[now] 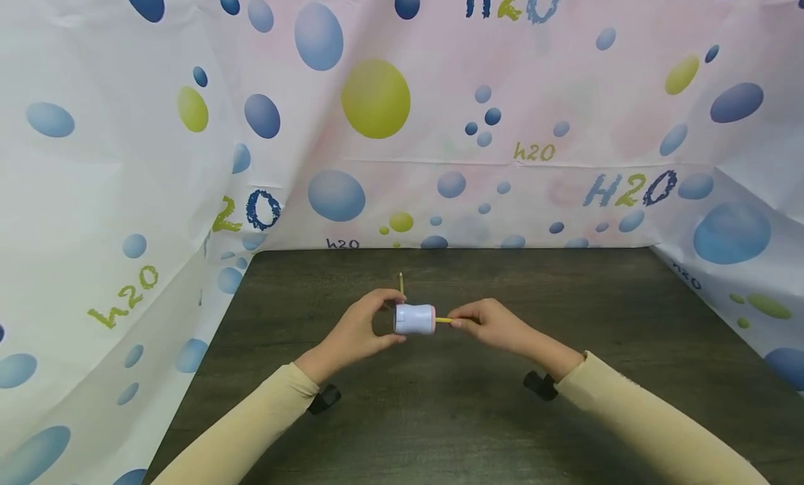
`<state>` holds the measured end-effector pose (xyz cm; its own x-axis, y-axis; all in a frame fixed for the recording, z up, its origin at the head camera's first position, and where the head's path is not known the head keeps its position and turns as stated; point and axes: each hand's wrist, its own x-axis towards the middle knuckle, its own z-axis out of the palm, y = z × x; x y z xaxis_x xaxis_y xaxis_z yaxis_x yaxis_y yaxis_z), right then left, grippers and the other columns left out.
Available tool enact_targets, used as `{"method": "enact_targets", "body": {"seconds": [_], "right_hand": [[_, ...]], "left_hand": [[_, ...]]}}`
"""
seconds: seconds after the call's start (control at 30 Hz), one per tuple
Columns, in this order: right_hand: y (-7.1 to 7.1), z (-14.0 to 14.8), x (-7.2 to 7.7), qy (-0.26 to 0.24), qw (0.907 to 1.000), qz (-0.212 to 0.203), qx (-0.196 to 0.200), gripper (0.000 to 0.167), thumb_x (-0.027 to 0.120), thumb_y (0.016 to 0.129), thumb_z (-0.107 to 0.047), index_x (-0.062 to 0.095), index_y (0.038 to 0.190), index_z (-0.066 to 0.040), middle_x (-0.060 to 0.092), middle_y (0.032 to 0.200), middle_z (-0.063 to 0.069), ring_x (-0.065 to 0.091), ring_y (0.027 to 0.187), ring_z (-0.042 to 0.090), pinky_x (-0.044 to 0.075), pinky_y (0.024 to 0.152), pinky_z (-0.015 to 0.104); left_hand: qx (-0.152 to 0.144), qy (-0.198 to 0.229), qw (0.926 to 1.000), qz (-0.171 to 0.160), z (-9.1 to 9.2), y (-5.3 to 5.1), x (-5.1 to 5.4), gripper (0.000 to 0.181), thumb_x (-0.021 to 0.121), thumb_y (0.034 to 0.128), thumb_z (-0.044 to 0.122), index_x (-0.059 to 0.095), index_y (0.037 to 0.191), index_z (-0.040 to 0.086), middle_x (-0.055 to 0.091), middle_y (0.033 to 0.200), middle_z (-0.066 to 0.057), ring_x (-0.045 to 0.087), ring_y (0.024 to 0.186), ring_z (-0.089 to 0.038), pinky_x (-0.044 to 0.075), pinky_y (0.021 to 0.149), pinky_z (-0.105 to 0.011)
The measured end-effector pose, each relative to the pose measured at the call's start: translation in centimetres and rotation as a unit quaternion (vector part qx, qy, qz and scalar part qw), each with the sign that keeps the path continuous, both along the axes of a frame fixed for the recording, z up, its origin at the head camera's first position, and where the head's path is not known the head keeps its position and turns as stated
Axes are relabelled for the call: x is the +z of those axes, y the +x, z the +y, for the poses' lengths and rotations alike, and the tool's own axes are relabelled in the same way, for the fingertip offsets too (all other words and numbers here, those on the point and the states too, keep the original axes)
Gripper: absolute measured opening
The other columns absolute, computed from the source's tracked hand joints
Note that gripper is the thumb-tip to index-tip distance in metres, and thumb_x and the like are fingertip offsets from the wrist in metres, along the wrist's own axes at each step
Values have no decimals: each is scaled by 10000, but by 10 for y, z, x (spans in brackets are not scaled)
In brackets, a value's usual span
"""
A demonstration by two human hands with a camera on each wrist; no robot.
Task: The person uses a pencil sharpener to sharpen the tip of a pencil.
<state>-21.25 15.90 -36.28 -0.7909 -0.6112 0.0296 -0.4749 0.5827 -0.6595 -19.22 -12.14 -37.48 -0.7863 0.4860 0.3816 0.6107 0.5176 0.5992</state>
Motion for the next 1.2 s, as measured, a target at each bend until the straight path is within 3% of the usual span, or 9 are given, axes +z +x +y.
{"method": "enact_targets", "body": {"seconds": [0.17, 0.4, 0.5, 0.6, 0.7, 0.87, 1.07, 1.13, 1.2], "right_hand": [[5, 1, -2, 391, 9787, 1995, -279, 190, 685, 962, -104, 768, 1107, -12, 789, 951, 102, 640, 668, 103, 492, 589, 219], [4, 2, -9, 152, 8762, 4817, 45, 62, 747, 924, -123, 780, 960, -84, 629, 711, -14, 507, 553, 74, 288, 446, 157], [4, 1, -12, 231, 8476, 5295, 255, 121, 807, 832, -39, 788, 947, -73, 620, 693, -12, 479, 527, 75, 268, 426, 163], [5, 1, -16, 351, 8437, 5346, 341, 187, 821, 768, 1, 791, 941, -62, 614, 682, -8, 422, 508, 69, 236, 430, 160], [7, 1, -16, 450, 8524, 5202, 264, 188, 817, 769, 7, 789, 940, -65, 610, 678, -10, 373, 505, 58, 151, 461, 155], [9, -3, -11, 640, 8954, 4407, -23, 164, 812, 812, -34, 801, 972, -66, 675, 708, -7, 403, 493, 45, 151, 488, 142], [6, -2, 1, 601, 9857, 1566, -126, 216, 666, 975, -99, 772, 1133, 3, 780, 890, 126, 487, 559, 44, 338, 521, 176], [1, -1, 3, 255, 9986, 461, 0, 238, 620, 1005, -83, 750, 1146, 57, 780, 987, 217, 466, 583, 52, 376, 551, 200], [-4, -1, 2, -18, 9992, -368, 130, 255, 589, 1021, -70, 731, 1143, 103, 759, 1038, 276, 451, 618, 38, 402, 578, 212]], "left_hand": [[-18, 481, 9839, -1719, -5, -7, 0, 822, 806, 900, 323, 382, 1547, 47, 548, 1449, -216, 561, 1315, -361, 565, 1021, -478], [-94, 1527, 8769, -4557, -7, -15, -6, 842, 391, 1046, 620, 507, 1409, -131, 714, 1232, -266, 748, 971, -179, 629, 868, -301], [-189, 1734, 8579, -4834, -4, -13, -9, 761, 538, 1021, 528, 554, 1343, -161, 750, 1155, -224, 731, 887, -79, 623, 831, -232], [-166, 1775, 8626, -4735, -2, -14, -13, 680, 640, 998, 423, 575, 1324, -170, 745, 1152, -222, 735, 903, -103, 623, 852, -236], [-21, 1658, 8831, -4389, -1, -14, -14, 591, 675, 1001, 333, 587, 1322, -156, 720, 1207, -264, 746, 980, -200, 621, 927, -343], [272, 1411, 9203, -3639, 0, -13, -11, 492, 710, 981, 201, 598, 1334, -123, 679, 1297, -289, 715, 1140, -332, 600, 990, -449], [402, 748, 9761, -2002, 0, -6, -6, 529, 820, 873, 151, 648, 1335, -40, 713, 1274, -228, 707, 1170, -352, 618, 943, -445], [430, 231, 9940, -977, 0, -4, -6, 545, 862, 817, 159, 682, 1307, 1, 733, 1251, -191, 714, 1152, -344, 611, 941, -468], [461, -135, 9988, -130, -1, -2, -6, 552, 889, 772, 153, 702, 1275, 23, 744, 1226, -170, 719, 1131, -338, 605, 936, -487]]}}
